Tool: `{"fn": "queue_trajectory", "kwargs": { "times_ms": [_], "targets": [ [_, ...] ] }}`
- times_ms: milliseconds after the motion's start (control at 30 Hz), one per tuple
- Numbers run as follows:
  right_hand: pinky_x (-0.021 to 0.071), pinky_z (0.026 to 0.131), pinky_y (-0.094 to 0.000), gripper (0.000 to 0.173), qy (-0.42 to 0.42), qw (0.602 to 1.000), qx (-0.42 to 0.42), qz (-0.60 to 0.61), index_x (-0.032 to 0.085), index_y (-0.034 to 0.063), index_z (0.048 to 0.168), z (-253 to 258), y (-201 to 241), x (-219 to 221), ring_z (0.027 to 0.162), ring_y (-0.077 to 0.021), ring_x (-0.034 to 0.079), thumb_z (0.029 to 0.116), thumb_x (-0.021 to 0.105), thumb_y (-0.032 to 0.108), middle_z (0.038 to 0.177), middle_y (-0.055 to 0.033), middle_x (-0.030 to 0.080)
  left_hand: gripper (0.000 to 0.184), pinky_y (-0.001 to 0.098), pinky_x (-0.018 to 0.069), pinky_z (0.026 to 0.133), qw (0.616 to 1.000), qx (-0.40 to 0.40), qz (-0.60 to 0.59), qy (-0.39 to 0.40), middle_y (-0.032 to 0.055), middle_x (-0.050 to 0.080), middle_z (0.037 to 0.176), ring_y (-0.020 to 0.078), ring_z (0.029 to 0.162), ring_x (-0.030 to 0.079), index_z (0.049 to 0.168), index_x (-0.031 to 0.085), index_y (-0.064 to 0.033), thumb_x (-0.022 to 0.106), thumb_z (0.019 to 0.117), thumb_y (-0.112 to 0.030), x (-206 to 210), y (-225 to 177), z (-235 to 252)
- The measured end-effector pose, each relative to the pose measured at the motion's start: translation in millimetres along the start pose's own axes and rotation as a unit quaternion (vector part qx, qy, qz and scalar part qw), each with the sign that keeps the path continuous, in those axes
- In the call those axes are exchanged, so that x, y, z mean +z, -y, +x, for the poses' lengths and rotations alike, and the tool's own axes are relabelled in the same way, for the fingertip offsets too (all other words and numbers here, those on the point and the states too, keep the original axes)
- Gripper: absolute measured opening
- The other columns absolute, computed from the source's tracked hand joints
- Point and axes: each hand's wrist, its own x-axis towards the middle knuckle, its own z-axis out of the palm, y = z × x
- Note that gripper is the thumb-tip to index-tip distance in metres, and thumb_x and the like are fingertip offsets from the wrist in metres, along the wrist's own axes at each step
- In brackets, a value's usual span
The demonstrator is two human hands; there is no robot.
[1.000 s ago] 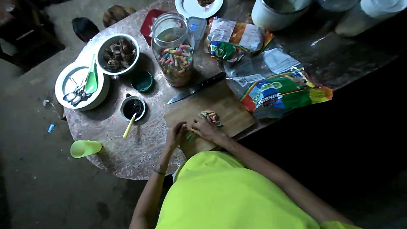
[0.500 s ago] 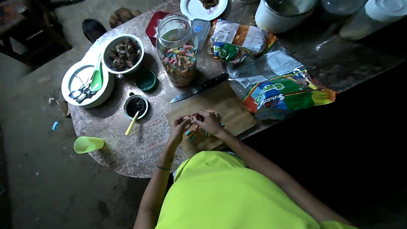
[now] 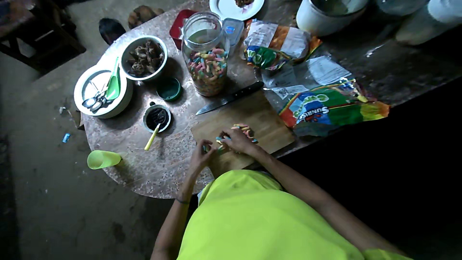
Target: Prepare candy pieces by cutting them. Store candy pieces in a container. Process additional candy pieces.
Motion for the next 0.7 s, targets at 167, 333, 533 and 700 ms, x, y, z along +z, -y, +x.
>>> {"fn": "queue_trajectory", "kwargs": {
  "times_ms": [167,333,533,700],
  "targets": [
    [0.0580,0.082,-0.0410,0.030,0.031,0.996,0.054,0.071,0.062,-0.0015,0.131,1.7,-3.9,-8.5,0.084,-0.0244,0.069,0.1097,0.046,0.011,0.105,-0.0195,0.069,0.061,0.0511,0.0508,0.101,0.986,-0.008,0.162,-0.021,0.0300,0.060,0.127,0.0416,0.114,0.063,0.137,0.054,0.0059,0.079,0.0902,-0.025,33.5,-22.5,4.3],
    [0.0588,0.087,-0.0348,0.031,0.032,0.984,0.065,0.166,0.056,-0.0051,0.133,3.3,-13.5,-6.1,0.091,-0.0193,0.071,0.1111,0.040,0.009,0.110,-0.0188,0.068,0.038,0.0495,0.0531,0.096,0.982,0.046,0.185,-0.014,0.0267,0.065,0.118,0.0380,0.107,0.066,0.130,0.063,0.0027,0.064,0.1002,-0.021,40.5,-15.3,15.1],
    [0.0608,0.073,-0.0357,0.028,-0.028,0.970,0.085,0.224,0.055,0.0013,0.133,0.4,-13.9,-17.4,0.082,-0.0191,0.072,0.1110,0.044,0.014,0.111,-0.0147,0.069,0.030,0.0512,0.0535,0.097,0.980,0.050,0.191,-0.008,0.0252,0.066,0.120,0.0382,0.110,0.067,0.125,0.063,0.0036,0.056,0.1043,-0.017,34.0,-9.1,17.5],
    [0.0569,0.069,-0.0318,0.033,-0.023,0.967,0.054,0.247,0.054,-0.0022,0.129,-2.9,-12.1,-15.9,0.077,-0.0160,0.066,0.1072,0.057,0.023,0.102,-0.0147,0.066,0.026,0.0237,0.0517,0.072,0.989,0.057,-0.123,-0.051,0.0049,0.062,0.090,0.0050,0.076,0.058,0.116,0.060,0.0057,0.046,0.1084,-0.014,31.1,-5.5,22.7]
  ]
}}
